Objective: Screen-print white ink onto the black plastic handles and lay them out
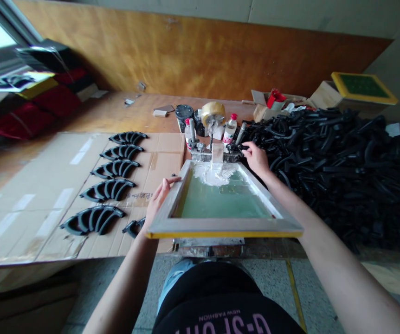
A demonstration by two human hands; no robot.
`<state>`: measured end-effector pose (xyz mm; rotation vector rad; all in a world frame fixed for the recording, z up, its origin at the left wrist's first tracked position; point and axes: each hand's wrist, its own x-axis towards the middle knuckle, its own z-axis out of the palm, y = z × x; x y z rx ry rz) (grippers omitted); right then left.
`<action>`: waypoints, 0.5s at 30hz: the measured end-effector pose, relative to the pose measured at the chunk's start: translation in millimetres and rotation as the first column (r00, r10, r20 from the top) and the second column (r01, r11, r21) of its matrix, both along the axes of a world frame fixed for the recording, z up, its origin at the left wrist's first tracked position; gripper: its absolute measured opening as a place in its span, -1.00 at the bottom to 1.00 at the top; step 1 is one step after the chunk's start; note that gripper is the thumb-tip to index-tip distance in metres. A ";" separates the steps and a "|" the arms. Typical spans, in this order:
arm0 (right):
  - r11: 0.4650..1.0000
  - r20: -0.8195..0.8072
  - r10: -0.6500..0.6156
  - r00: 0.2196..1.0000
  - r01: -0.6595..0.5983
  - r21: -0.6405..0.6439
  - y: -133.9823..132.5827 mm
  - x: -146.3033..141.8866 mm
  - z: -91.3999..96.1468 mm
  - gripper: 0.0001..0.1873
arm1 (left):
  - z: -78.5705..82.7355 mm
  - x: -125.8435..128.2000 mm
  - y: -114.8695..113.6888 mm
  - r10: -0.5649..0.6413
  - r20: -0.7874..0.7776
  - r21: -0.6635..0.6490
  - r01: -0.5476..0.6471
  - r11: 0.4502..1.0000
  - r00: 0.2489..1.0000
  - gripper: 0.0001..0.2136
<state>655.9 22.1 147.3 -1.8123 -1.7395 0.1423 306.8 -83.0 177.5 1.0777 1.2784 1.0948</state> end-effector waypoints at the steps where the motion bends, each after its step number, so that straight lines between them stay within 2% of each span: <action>1: 0.998 -0.036 -0.045 0.998 0.043 -0.047 -8.2 8.8 -8.2 -0.74 | 7.1 5.2 7.4 0.015 0.071 0.047 -0.018 0.999 0.997 -0.41; 2: 0.994 -0.062 -0.054 0.997 0.048 -0.102 -17.6 13.4 -18.5 -0.79 | 13.7 10.7 15.2 0.024 0.138 0.090 -0.037 0.995 0.990 -0.43; 4: 0.981 -0.101 0.029 0.994 -0.047 -0.186 -37.6 9.5 -42.1 -0.84 | 24.9 21.3 30.2 0.030 0.232 0.124 -0.060 0.990 0.972 -0.47; 6: 0.955 -0.102 0.187 0.977 -0.205 -0.213 -54.2 -7.5 -63.7 -0.76 | 30.3 30.0 40.1 0.050 0.279 0.096 -0.079 0.992 0.959 -0.48; 8: 0.910 -0.039 0.345 0.938 -0.345 -0.232 -64.7 -28.0 -76.6 -0.65 | 24.9 36.6 39.8 0.123 0.314 0.073 -0.153 0.986 0.941 -0.47; 10: 0.873 0.051 0.433 0.900 -0.404 -0.272 -71.2 -45.9 -78.3 -0.68 | 6.5 42.8 26.8 0.170 0.317 0.024 -0.187 0.982 0.933 -0.47; 12: 0.886 0.112 0.418 0.901 -0.377 -0.272 -80.2 -62.3 -71.2 -0.83 | -21.3 50.4 3.1 0.093 0.280 -0.134 -0.057 0.989 0.955 -0.46; 13: 0.901 0.133 0.399 0.907 -0.361 -0.241 -87.3 -71.6 -65.9 -0.89 | -36.2 54.9 -11.0 0.019 0.271 -0.247 0.050 0.968 0.962 -0.44; 15: 0.906 0.172 0.419 0.891 -0.397 -0.149 -106.9 -93.5 -55.4 -0.91 | -63.4 63.2 -38.5 -0.057 0.317 -0.431 0.197 0.881 0.947 -0.43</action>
